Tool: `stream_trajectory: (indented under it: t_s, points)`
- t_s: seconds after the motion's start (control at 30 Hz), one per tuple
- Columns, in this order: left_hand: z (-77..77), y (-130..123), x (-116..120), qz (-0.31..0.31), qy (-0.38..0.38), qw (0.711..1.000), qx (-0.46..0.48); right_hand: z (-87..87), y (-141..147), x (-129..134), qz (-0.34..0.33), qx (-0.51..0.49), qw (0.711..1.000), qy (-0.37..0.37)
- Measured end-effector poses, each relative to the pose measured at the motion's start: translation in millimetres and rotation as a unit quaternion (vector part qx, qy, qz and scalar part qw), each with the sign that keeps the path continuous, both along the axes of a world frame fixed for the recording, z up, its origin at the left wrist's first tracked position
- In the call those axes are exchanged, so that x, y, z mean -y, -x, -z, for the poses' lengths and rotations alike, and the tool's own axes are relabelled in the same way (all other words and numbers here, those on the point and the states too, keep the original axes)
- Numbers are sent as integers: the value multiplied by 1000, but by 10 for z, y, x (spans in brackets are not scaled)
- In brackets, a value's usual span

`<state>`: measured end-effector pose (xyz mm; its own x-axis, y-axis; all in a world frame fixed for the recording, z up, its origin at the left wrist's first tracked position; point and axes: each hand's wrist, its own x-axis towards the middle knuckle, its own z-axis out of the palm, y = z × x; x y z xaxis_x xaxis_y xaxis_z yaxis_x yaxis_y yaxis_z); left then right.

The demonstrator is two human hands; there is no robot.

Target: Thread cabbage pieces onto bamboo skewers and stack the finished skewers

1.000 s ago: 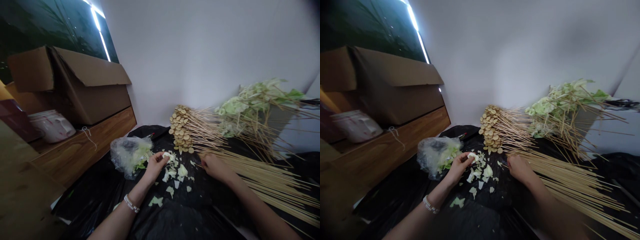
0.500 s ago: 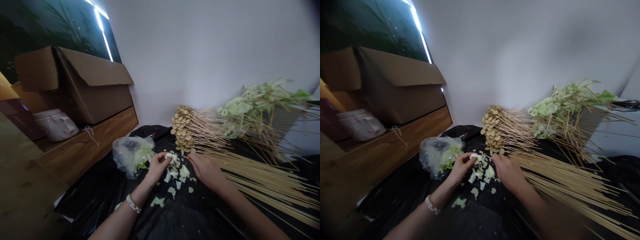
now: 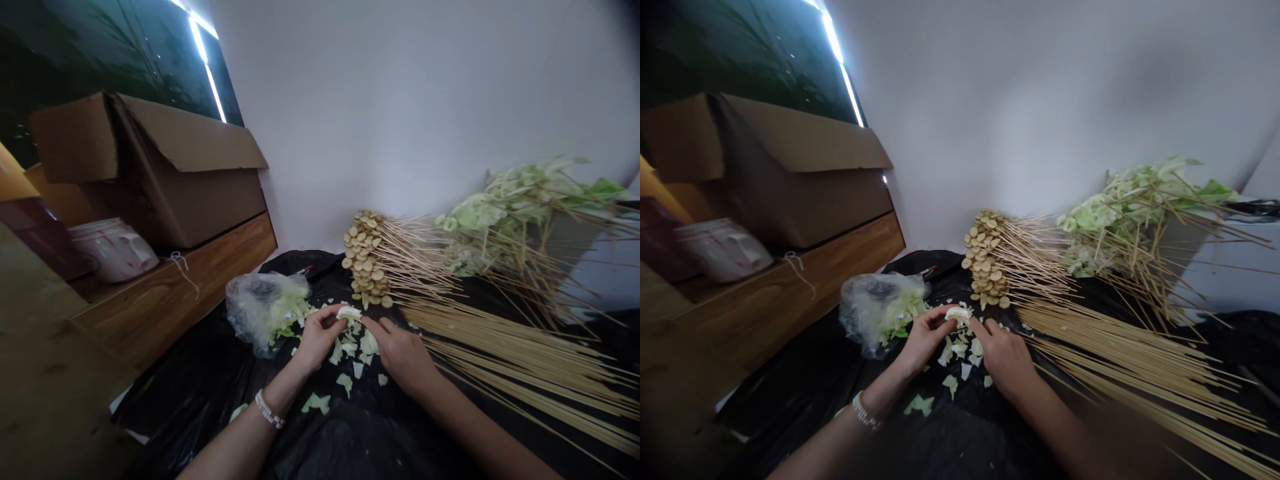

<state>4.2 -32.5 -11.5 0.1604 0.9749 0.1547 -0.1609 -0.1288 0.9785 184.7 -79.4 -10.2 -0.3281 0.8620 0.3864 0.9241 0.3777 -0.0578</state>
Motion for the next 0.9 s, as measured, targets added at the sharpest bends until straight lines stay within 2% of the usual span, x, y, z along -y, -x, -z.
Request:
stream_trajectory:
  t_s: [0.1, 0.17, 0.27, 0.37, 0.5, 0.7, 0.8, 0.9]
  points:
    - [23, -2, -6, 17, -1, 1000, 1, 45, 7, -18, 1, -53, 998, 22]
    - [35, -6, -4, 23, -4, 1000, -1, 78, 10, -44, -20, -126, 991, 34]
    - [67, -12, 4, 12, -25, 999, -25, 90, 13, -82, -70, -241, 966, 53]
    - [124, -10, 9, -5, -74, 994, -85, 57, 16, -95, -78, -295, 949, 75]
    - [166, -1, 24, -17, -132, 977, -168, 22, 21, -89, -69, -310, 944, 87]
    - [67, 1, 68, -31, -219, 941, -256, 7, 20, -93, -61, -331, 934, 120]
    - [32, 17, 53, -39, -212, 946, -244, -50, -6, -95, -72, -331, 931, 133]
    - [34, 50, 12, -75, -178, 960, -201, -110, -42, -88, -84, -303, 942, 116]
